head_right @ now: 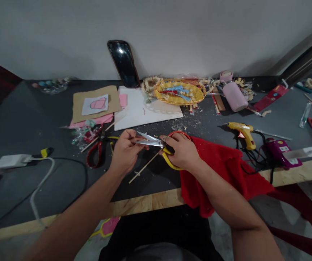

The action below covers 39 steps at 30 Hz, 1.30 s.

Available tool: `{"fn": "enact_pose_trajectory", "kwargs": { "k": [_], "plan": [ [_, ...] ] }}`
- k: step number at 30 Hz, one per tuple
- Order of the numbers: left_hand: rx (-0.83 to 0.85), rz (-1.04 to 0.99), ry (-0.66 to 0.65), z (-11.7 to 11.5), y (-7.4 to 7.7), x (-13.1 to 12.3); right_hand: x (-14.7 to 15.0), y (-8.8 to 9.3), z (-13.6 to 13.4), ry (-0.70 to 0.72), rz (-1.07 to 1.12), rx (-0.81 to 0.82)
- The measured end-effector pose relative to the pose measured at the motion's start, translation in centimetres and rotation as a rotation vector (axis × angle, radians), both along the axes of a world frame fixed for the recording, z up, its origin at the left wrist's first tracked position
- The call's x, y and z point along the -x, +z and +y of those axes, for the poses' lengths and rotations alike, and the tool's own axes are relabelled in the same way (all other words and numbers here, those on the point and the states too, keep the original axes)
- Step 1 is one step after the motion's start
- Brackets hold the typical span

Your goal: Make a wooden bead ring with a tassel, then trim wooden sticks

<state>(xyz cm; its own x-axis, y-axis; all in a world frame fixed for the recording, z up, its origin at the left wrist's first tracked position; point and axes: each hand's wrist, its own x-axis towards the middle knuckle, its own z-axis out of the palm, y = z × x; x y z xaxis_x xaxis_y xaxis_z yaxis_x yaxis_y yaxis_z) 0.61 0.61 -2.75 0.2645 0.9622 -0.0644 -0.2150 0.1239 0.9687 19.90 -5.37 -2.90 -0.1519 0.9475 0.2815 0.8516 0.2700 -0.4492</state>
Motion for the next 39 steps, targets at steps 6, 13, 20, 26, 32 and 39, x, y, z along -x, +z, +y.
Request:
{"fn": "enact_pose_trajectory", "kwargs": {
  "k": [6, 13, 20, 26, 32, 39],
  "plan": [
    [0.003, -0.026, -0.043, -0.1, 0.3, 0.1, 0.0, -0.1, 0.0, 0.023, 0.038, 0.018],
    [-0.023, 0.011, -0.05, -0.1, 0.3, 0.3, 0.0, -0.2, 0.0, 0.03, 0.031, 0.009],
    [-0.031, 0.035, -0.028, -0.1, 0.3, 0.3, -0.2, 0.0, -0.1, 0.032, 0.017, 0.04],
    [-0.034, 0.025, -0.018, -0.3, 0.3, 0.2, -0.1, -0.2, -0.2, 0.036, -0.012, 0.03],
    [-0.072, 0.129, -0.022, 0.2, 0.4, 0.7, -0.5, -0.7, 0.2, -0.01, 0.11, -0.053],
    [-0.509, 0.876, -0.053, 1.6, -0.7, 1.8, -0.8, -0.4, 0.6, -0.094, 0.275, -0.078]
  ]
}}
